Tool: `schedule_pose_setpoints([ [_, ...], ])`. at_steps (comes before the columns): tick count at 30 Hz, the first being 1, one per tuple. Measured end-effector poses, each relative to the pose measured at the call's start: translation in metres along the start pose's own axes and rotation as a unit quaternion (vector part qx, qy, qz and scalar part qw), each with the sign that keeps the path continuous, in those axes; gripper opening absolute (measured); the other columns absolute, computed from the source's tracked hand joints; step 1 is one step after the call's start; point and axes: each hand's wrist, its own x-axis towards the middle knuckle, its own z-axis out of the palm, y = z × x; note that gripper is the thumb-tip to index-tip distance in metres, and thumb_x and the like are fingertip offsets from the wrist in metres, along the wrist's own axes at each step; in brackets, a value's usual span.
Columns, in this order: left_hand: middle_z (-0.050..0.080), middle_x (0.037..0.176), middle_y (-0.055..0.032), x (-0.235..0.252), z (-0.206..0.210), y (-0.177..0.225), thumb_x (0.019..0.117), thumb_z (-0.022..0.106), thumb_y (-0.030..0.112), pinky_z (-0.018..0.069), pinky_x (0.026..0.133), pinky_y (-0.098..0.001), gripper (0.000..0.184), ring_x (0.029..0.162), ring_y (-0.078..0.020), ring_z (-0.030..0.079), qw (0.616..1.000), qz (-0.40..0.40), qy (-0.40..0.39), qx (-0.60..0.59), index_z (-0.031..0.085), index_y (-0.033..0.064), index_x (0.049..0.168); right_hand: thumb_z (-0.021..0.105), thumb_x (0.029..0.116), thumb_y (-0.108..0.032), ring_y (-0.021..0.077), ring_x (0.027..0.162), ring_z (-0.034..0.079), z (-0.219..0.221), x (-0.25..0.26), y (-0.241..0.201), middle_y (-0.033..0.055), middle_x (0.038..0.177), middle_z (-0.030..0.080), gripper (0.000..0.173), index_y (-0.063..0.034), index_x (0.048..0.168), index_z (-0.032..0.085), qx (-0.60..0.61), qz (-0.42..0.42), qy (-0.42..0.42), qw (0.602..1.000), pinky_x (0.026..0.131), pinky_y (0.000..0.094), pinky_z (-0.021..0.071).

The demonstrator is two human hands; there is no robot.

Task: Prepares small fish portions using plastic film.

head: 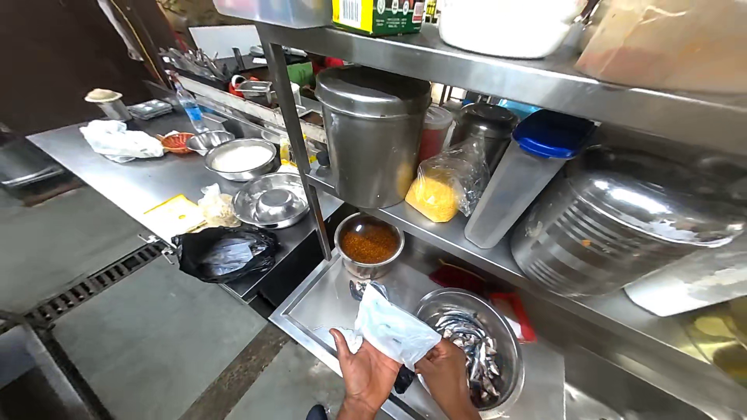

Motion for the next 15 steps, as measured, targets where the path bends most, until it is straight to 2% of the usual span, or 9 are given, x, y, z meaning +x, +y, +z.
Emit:
schedule_pose_setpoints([
  [2,0.055,0.144,-0.0225,-0.001,0.000,-0.002,0.0693,0.036,0.101,0.0473,0.102,-0.0651,0.120,0.130,-0.0425,0.055,1.000,0.003,0.002,0.000,0.034,0.0168,0.155,0.079,0.0812,-0.033,0.0046,0.064,0.068,0.000,0.000,-0.003,-0.0070,0.071,0.070,0.020,-0.0147,0.088,0.074,-0.069,-0.020,-0.006,0.997,0.065,0.0314,0.0610],
  [5,0.056,0.143,-0.0224,-0.002,0.000,0.001,0.0698,0.035,0.101,0.0486,0.100,-0.0651,0.119,0.129,-0.0423,0.056,1.000,0.010,-0.001,0.004,0.035,0.0176,0.155,0.080,0.0829,-0.033,0.0052,0.071,0.072,-0.011,-0.005,-0.005,-0.0062,0.079,0.074,0.025,-0.0136,0.098,0.074,-0.039,-0.015,-0.045,0.998,0.069,0.0296,0.0640],
  [7,0.056,0.143,-0.0225,-0.004,0.000,0.002,0.0705,0.035,0.100,0.0487,0.099,-0.0657,0.118,0.128,-0.0430,0.057,1.000,0.010,-0.002,0.007,0.035,0.0182,0.155,0.076,0.0844,-0.025,0.0058,0.063,0.068,-0.014,-0.009,-0.001,-0.0052,0.074,0.072,0.016,-0.0129,0.095,0.075,-0.013,-0.026,-0.039,0.999,0.060,0.0275,0.0604],
  [9,0.055,0.143,-0.0230,-0.006,0.000,-0.001,0.0705,0.037,0.100,0.0488,0.098,-0.0662,0.118,0.128,-0.0436,0.057,1.000,0.004,-0.001,0.005,0.035,0.0180,0.155,0.073,0.0851,-0.022,0.0046,0.058,0.065,-0.015,-0.010,0.003,-0.0052,0.070,0.070,0.010,-0.0130,0.089,0.075,-0.022,-0.045,-0.016,0.999,0.057,0.0265,0.0581],
  [11,0.055,0.143,-0.0232,-0.007,0.000,-0.006,0.0702,0.037,0.100,0.0493,0.098,-0.0654,0.118,0.128,-0.0435,0.057,1.000,-0.003,0.002,0.007,0.035,0.0182,0.155,0.071,0.0833,-0.022,0.0033,0.058,0.063,-0.011,-0.007,0.005,-0.0066,0.068,0.068,0.009,-0.0146,0.081,0.074,-0.082,-0.073,0.032,0.993,0.056,0.0269,0.0564],
  [13,0.056,0.143,-0.0225,-0.007,-0.001,-0.009,0.0699,0.034,0.101,0.0503,0.097,-0.0647,0.118,0.127,-0.0431,0.057,1.000,-0.003,0.013,0.014,0.035,0.0190,0.155,0.071,0.0809,-0.023,0.0073,0.061,0.063,-0.008,-0.003,0.002,-0.0039,0.070,0.067,0.010,-0.0133,0.079,0.074,-0.150,-0.095,0.061,0.982,0.058,0.0321,0.0570],
  [15,0.056,0.143,-0.0203,-0.010,-0.005,-0.007,0.0699,0.033,0.101,0.0505,0.096,-0.0649,0.116,0.127,-0.0420,0.057,1.000,0.005,0.023,0.021,0.037,0.0211,0.154,0.073,0.0810,-0.027,0.0119,0.064,0.064,-0.013,-0.002,0.000,-0.0009,0.073,0.067,0.014,-0.0124,0.081,0.074,-0.180,-0.083,0.025,0.980,0.061,0.0371,0.0573],
])
